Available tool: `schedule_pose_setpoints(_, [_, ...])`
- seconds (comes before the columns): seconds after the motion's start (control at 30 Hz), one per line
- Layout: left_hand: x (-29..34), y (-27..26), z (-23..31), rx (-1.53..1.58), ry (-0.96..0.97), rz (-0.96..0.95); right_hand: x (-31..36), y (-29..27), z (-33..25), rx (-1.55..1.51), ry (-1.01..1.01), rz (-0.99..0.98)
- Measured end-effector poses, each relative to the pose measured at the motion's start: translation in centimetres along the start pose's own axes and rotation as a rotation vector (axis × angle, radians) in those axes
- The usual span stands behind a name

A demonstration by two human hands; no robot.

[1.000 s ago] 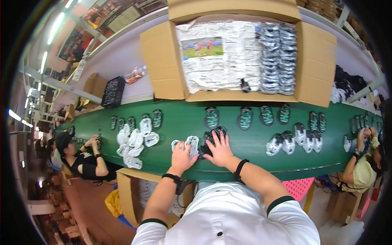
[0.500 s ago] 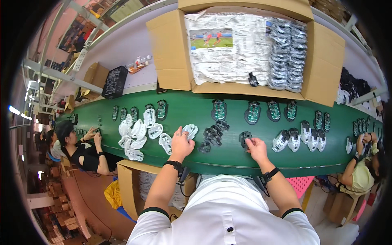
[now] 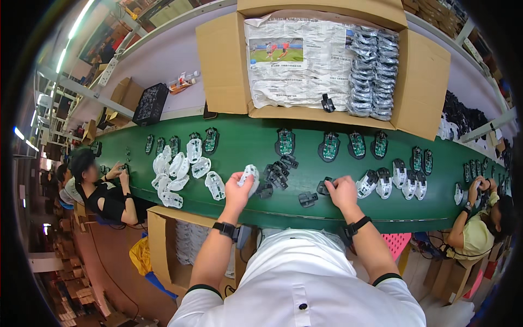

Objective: The person assembles small electronic devices by hand at a factory workstation. They pick up white plastic casings and black internal components, fit them together, and place the finished units on the table. The person also handles clear plastic packaging bags and retrieves more components from a cardboard box.

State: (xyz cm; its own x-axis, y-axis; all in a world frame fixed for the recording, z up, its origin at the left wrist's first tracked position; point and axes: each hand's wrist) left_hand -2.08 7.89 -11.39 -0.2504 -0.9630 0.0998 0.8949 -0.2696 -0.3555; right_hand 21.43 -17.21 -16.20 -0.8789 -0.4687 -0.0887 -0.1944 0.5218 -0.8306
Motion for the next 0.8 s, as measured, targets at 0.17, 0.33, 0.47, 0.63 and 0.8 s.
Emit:
schedule_pose_setpoints(0.17, [5.5,0.5,3.8,0.308,-0.243,-0.249,0.8,-1.6,0.6,-0.146,-0.451,0.034])
schedule_pose_setpoints(0.33, [8.4,2.0,5.6,0.259,-0.175,-0.4,0.6,-3.0,-1.5,0.135,-0.161,-0.357])
schedule_pose_setpoints(0.47, [9.7,1.7,6.1,0.266,-0.197,-0.448,1.6,-4.3,-1.8,0.056,-0.14,-0.247])
schedule_pose_setpoints(0.63, [10.0,0.9,6.1,0.391,-0.358,-0.501,2.0,-3.0,3.4,-0.045,-0.675,-0.258])
schedule_pose_setpoints(0.8, [11.0,1.2,6.9,0.482,-0.308,-0.537,2.7,-3.8,3.7,0.011,-0.543,-0.227])
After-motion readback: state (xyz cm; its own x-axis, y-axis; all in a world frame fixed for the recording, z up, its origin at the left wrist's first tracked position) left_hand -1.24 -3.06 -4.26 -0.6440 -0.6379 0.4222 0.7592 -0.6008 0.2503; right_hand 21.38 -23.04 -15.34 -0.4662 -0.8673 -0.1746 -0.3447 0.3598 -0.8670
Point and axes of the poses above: each hand's wrist, its own x-axis away from the middle knuckle, its own y-axis out of the palm, z = x × y, and after that the axes turned 14 degrees about z, right-handed
